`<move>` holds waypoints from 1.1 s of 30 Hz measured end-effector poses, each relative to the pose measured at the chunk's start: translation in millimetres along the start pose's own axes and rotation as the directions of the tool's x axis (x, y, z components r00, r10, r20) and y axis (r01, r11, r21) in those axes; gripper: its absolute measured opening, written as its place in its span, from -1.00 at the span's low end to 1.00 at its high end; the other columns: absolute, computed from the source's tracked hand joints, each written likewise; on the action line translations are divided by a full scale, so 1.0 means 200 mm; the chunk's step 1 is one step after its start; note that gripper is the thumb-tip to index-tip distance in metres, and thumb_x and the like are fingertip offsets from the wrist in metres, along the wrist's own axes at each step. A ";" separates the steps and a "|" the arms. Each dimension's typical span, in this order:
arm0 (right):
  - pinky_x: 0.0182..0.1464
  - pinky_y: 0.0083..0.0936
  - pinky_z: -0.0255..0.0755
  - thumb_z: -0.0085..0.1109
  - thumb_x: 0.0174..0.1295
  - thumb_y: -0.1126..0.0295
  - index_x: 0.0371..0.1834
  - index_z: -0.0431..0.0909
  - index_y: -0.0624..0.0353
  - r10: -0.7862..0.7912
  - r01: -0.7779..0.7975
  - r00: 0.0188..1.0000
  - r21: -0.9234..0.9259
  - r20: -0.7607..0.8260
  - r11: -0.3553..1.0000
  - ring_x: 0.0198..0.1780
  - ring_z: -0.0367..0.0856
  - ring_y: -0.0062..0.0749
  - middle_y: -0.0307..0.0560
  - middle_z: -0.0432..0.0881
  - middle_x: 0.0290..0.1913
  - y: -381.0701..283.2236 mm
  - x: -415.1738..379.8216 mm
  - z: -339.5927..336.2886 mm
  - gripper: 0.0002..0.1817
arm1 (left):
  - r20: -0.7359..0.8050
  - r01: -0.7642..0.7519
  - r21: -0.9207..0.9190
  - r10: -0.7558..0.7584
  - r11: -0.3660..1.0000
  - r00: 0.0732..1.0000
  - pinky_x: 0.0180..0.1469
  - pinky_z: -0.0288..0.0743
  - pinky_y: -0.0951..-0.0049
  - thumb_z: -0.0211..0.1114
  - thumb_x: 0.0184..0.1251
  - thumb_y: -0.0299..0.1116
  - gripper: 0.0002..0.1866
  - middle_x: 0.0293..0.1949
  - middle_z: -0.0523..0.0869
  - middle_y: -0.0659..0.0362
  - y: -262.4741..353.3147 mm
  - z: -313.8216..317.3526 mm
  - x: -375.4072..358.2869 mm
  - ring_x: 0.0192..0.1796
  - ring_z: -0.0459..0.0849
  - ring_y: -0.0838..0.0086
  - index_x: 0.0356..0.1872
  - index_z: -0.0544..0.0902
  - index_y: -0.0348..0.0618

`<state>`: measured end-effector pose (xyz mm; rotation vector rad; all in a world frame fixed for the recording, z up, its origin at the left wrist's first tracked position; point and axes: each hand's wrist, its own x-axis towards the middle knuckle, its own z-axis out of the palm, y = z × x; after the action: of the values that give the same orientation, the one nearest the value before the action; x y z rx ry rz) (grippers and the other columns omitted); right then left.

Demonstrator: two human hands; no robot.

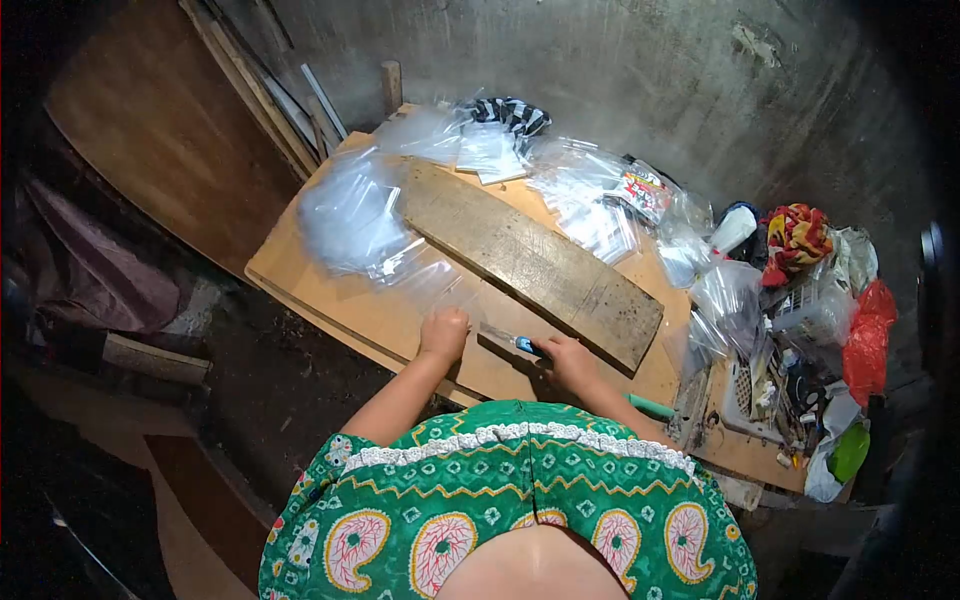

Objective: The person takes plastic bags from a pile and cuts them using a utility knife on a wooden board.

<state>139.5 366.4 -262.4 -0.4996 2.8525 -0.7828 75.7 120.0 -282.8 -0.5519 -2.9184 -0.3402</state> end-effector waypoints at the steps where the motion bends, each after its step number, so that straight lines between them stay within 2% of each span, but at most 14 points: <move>1: -0.23 -0.23 0.48 0.28 -0.09 0.38 0.03 0.50 -0.14 -0.007 0.007 1.000 -0.007 -0.002 1.000 -0.22 0.57 -0.06 -0.05 0.56 -0.25 -0.01 0.00 -0.01 -0.50 | 0.005 -0.015 0.019 0.015 1.000 1.000 -0.30 0.50 0.24 0.25 -0.07 -0.40 -0.92 -0.51 0.61 0.06 0.00 0.01 0.00 -0.35 0.61 0.20 -0.62 0.61 -0.15; 5: -0.25 -0.22 0.48 0.28 -0.10 0.37 0.00 0.52 -0.11 0.050 -0.050 0.999 0.001 -0.002 0.999 -0.24 0.57 -0.07 -0.06 0.55 -0.27 -0.04 0.02 -0.03 -0.52 | 0.043 -0.055 0.045 0.053 0.998 0.998 -0.32 0.49 0.24 0.23 -0.07 -0.40 -0.93 -0.51 0.61 0.06 0.00 0.03 0.02 -0.36 0.61 0.22 -0.63 0.61 -0.12; 12: -0.30 -0.17 0.45 0.14 0.04 0.37 -0.08 0.53 -0.06 0.145 -0.148 0.988 -0.068 -0.046 0.987 -0.27 0.56 -0.04 -0.02 0.52 -0.32 -0.04 0.05 0.06 -0.69 | 0.068 -0.194 0.125 0.187 0.973 0.980 -0.35 0.49 0.29 0.21 -0.06 -0.37 -0.93 -0.52 0.61 0.09 0.06 0.11 -0.01 -0.38 0.62 0.26 -0.60 0.62 -0.09; 14: -0.30 -0.16 0.44 0.11 0.07 0.37 -0.09 0.52 -0.05 0.134 -0.139 0.988 -0.055 -0.080 0.989 -0.28 0.55 -0.03 -0.01 0.51 -0.33 0.00 0.03 0.12 -0.71 | 0.162 -0.265 -0.050 0.270 0.963 0.949 -0.35 0.49 0.28 0.20 -0.02 -0.35 -0.91 -0.47 0.61 0.09 0.09 0.10 -0.04 -0.37 0.61 0.22 -0.53 0.62 -0.10; 15: -0.30 -0.18 0.44 0.11 0.07 0.37 -0.09 0.51 -0.03 0.089 -0.093 0.991 -0.040 -0.100 0.995 -0.29 0.54 -0.04 0.00 0.50 -0.34 0.02 0.02 0.15 -0.71 | 0.203 -0.210 -0.122 0.231 0.970 0.952 -0.25 0.48 0.24 0.19 0.02 -0.29 -0.85 -0.36 0.61 0.05 0.14 0.01 -0.06 -0.28 0.60 0.18 -0.48 0.62 -0.12; 16: -0.30 -0.20 0.43 0.10 0.08 0.37 -0.09 0.51 -0.01 0.043 -0.046 0.992 -0.028 -0.121 0.999 -0.31 0.53 -0.04 0.00 0.50 -0.35 0.05 0.01 0.18 -0.72 | 0.201 -0.210 -0.123 0.232 0.970 0.952 -0.25 0.48 0.24 0.19 0.02 -0.29 -0.85 -0.36 0.61 0.05 0.14 0.03 -0.06 -0.28 0.60 0.18 -0.48 0.62 -0.12; 18: -0.30 -0.22 0.43 0.10 0.09 0.37 -0.08 0.50 0.01 0.038 -0.046 0.991 -0.053 -0.130 0.998 -0.33 0.53 -0.05 -0.01 0.50 -0.35 0.05 -0.01 0.18 -0.72 | 0.065 0.019 -0.335 0.003 0.942 0.998 -0.15 0.44 0.21 0.20 0.04 -0.23 -0.80 -0.31 0.59 0.04 0.11 0.08 -0.05 -0.21 0.56 0.16 -0.46 0.61 -0.15; 19: -0.30 -0.25 0.42 0.09 0.09 0.38 -0.08 0.50 0.02 0.033 -0.044 0.990 -0.078 -0.140 0.996 -0.34 0.52 -0.06 -0.01 0.49 -0.35 0.04 -0.02 0.17 -0.71 | 0.184 0.097 -0.361 -0.031 0.927 0.982 0.08 0.30 0.14 0.21 0.04 0.00 -0.52 0.00 0.52 -0.02 0.07 0.09 -0.02 0.09 0.44 0.15 -0.12 0.58 -0.14; 20: -0.30 -0.25 0.42 0.09 0.09 0.38 -0.08 0.50 0.02 0.033 -0.045 0.990 -0.081 -0.136 0.996 -0.34 0.52 -0.06 -0.01 0.49 -0.35 0.04 -0.02 0.17 -0.71 | 0.185 0.100 -0.365 -0.033 0.925 0.982 0.08 0.30 0.14 0.21 0.04 0.00 -0.52 0.00 0.52 -0.02 0.07 0.12 -0.04 0.09 0.44 0.15 -0.12 0.58 -0.14; 21: -0.33 -0.21 0.43 0.05 0.10 0.41 -0.08 0.50 0.03 -0.017 0.001 0.987 -0.100 -0.159 0.995 -0.36 0.52 -0.05 0.00 0.48 -0.37 0.05 -0.02 0.18 -0.72 | 0.205 0.147 -0.100 -0.124 0.984 0.971 0.17 0.18 0.09 0.18 0.01 0.13 -0.33 0.16 0.36 -0.02 0.10 0.09 -0.04 0.22 0.29 0.14 0.07 0.43 -0.14; 22: -0.37 -0.17 0.44 0.00 0.11 0.43 -0.09 0.50 0.03 -0.069 0.047 0.981 -0.122 -0.183 0.991 -0.38 0.52 -0.05 0.01 0.46 -0.38 0.06 -0.01 0.18 -0.73 | 0.199 0.184 0.173 -0.218 0.968 0.956 0.25 0.06 0.04 0.16 -0.01 0.26 -0.13 0.32 0.21 -0.02 0.11 0.07 -0.03 0.35 0.13 0.13 0.25 0.29 -0.14; 23: -0.37 -0.17 0.44 0.00 0.11 0.43 -0.09 0.50 0.03 -0.071 0.049 0.981 -0.126 -0.179 0.991 -0.38 0.52 -0.05 0.01 0.46 -0.38 0.06 0.01 0.19 -0.73 | 0.411 0.242 0.172 -0.293 0.955 0.863 0.32 -0.22 -0.04 0.07 -0.10 0.43 0.12 0.44 -0.15 0.04 0.09 0.08 -0.01 0.46 -0.20 0.17 0.39 0.00 -0.16; 30: -0.38 -0.22 0.45 -0.01 0.12 0.43 -0.14 0.51 0.08 -0.090 0.062 0.986 -0.191 -0.142 0.980 -0.37 0.52 -0.09 -0.03 0.46 -0.41 0.08 0.05 0.21 -0.76 | 0.373 0.250 0.173 -0.298 0.953 0.879 0.33 -0.24 -0.03 0.09 -0.13 0.44 0.16 0.44 -0.15 0.02 0.10 0.06 -0.01 0.46 -0.19 0.17 0.38 0.00 -0.23; 33: -0.38 -0.24 0.46 0.00 0.12 0.40 -0.18 0.53 0.06 -0.101 0.066 0.982 -0.213 -0.158 0.975 -0.35 0.52 -0.11 -0.05 0.46 -0.40 0.13 0.02 0.20 -0.79 | 0.425 0.267 0.174 -0.317 0.948 0.848 0.34 -0.24 -0.02 0.08 -0.12 0.44 0.16 0.44 -0.14 0.02 0.11 0.05 -0.01 0.46 -0.22 0.17 0.37 0.00 -0.26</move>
<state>137.1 367.9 -310.1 -0.6118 3.1082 -0.5666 85.2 141.8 -287.7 -0.1775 -3.4543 -0.0882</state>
